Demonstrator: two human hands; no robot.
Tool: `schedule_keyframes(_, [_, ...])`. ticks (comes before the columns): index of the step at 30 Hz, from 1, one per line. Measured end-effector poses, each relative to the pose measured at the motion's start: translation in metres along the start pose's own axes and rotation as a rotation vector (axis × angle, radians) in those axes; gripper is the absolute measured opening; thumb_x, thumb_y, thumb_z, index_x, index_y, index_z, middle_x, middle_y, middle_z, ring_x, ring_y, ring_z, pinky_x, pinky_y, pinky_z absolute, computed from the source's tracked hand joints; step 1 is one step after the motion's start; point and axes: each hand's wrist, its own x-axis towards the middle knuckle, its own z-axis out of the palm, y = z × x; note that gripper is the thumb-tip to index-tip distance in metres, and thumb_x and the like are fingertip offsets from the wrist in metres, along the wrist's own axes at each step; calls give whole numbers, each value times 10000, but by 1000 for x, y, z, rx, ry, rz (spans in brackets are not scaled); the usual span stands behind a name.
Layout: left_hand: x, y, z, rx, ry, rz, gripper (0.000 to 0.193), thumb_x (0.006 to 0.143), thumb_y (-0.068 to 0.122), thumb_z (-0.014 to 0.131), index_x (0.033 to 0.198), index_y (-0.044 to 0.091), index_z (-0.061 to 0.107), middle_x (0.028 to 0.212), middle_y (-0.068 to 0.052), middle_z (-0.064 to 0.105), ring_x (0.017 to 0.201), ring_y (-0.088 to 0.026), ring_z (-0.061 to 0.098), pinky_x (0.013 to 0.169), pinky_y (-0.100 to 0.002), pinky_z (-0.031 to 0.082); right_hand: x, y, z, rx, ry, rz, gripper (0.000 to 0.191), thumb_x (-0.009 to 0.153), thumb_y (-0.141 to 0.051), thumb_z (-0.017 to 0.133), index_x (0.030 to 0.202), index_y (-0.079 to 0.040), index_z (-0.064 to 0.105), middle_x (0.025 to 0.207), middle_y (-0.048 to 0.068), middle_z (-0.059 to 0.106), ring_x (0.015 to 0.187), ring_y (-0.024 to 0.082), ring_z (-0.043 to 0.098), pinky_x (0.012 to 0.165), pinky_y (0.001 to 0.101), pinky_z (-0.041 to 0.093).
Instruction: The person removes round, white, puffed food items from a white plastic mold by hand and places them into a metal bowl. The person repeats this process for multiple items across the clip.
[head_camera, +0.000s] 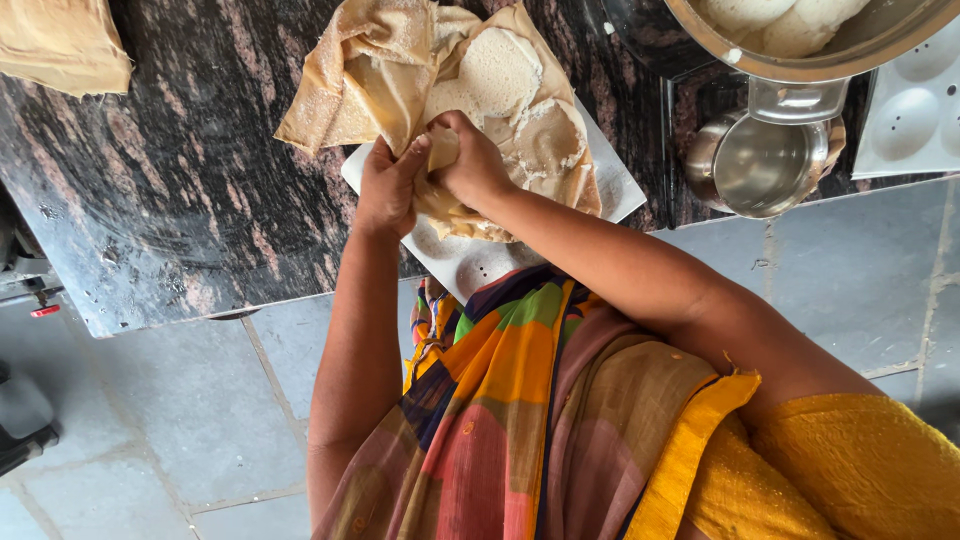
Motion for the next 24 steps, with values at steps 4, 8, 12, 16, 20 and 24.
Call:
schedule_keyframes(4, [-6,24,-9,287,117,-31,339,935,78,721,1237,-31,615,1083,-139,739,907,-191,710,884,-341,607,-5,5,1,32,-11,93,626,663,-21,873,1218,-151,615,1197,66,671,1051,255,681,850,350,637])
schedule_keyframes(8, [-6,44,-38,583,223,-38,269,893,100,782,1104,-3,652,1000,-117,752,803,-173,721,795,-324,651,-14,18,-7,189,-58,94,639,646,22,862,1213,-140,619,1265,89,654,1130,276,660,911,369,639])
schedule_keyframes(12, [9,48,-77,1017,324,149,369,818,154,889,1091,46,664,974,-91,745,800,-181,721,722,-341,638,-24,28,-24,609,-70,156,612,666,68,843,1206,-94,604,1254,149,633,1108,316,679,856,428,688])
schedule_keyframes(16, [19,35,-92,1322,453,297,520,802,298,903,1150,66,595,1079,-128,701,954,-290,705,846,-460,592,-41,19,-61,790,-108,51,600,692,97,837,1217,-69,597,1260,136,628,1102,315,693,888,449,679])
schedule_keyframes(20, [19,29,-70,1575,444,453,661,733,187,753,1356,77,562,1300,-259,499,1163,-499,483,1004,-601,387,-64,-8,-130,802,-157,95,601,720,77,819,1250,-95,593,1139,130,682,1053,313,722,898,461,672])
schedule_keyframes(24, [24,34,-31,1741,379,619,642,743,244,774,1336,89,583,1343,-239,485,1186,-499,447,1001,-612,342,-76,-36,-222,712,-42,-75,637,723,93,803,1289,-112,594,1187,86,670,1093,271,705,922,456,659])
